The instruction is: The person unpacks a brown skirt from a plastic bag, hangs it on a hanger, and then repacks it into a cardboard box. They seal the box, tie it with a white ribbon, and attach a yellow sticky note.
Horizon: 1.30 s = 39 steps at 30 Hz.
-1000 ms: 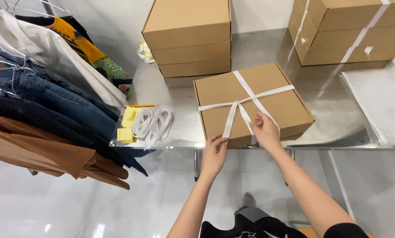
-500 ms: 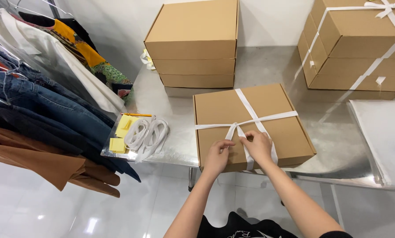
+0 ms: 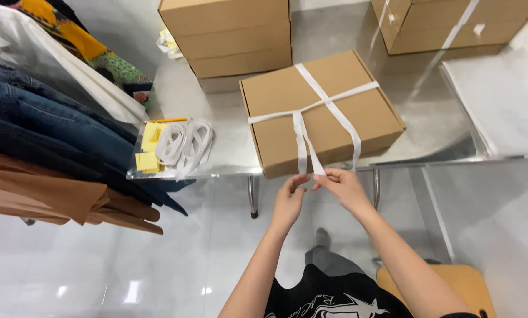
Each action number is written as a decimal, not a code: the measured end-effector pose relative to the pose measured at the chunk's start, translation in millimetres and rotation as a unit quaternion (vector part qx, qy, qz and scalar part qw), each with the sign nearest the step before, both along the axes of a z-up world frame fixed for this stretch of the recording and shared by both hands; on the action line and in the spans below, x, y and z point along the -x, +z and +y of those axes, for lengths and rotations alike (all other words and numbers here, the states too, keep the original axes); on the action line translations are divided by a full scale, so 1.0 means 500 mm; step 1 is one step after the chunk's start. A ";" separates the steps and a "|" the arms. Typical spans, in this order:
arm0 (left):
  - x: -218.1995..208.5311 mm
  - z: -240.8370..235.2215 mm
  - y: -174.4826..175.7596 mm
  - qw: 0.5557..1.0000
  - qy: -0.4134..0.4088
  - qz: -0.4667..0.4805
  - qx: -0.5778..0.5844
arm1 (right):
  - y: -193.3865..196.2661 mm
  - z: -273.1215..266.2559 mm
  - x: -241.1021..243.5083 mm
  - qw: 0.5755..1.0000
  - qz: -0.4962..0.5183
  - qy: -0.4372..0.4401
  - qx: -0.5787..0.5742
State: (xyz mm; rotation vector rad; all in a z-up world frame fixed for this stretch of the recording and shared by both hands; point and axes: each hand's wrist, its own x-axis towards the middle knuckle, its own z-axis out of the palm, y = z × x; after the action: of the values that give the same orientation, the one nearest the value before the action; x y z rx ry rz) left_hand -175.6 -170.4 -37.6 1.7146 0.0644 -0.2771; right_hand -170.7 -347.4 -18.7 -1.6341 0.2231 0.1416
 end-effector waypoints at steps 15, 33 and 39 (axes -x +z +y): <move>0.251 0.024 0.028 0.982 0.058 0.108 0.143 | -0.122 -0.005 0.363 0.982 0.084 0.071 0.154; 0.225 0.147 0.075 0.968 0.119 0.091 0.202 | -0.222 -0.016 0.320 0.965 0.135 0.060 0.218; 0.157 0.119 0.090 0.971 0.091 0.099 0.199 | -0.122 -0.037 0.216 0.982 0.075 -0.005 0.174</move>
State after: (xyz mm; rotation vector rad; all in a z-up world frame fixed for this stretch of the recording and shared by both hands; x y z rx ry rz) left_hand -253.9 -111.1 7.3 1.2682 0.2938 -0.3015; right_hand -278.5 -365.7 -79.7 -1.9721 0.3884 0.2269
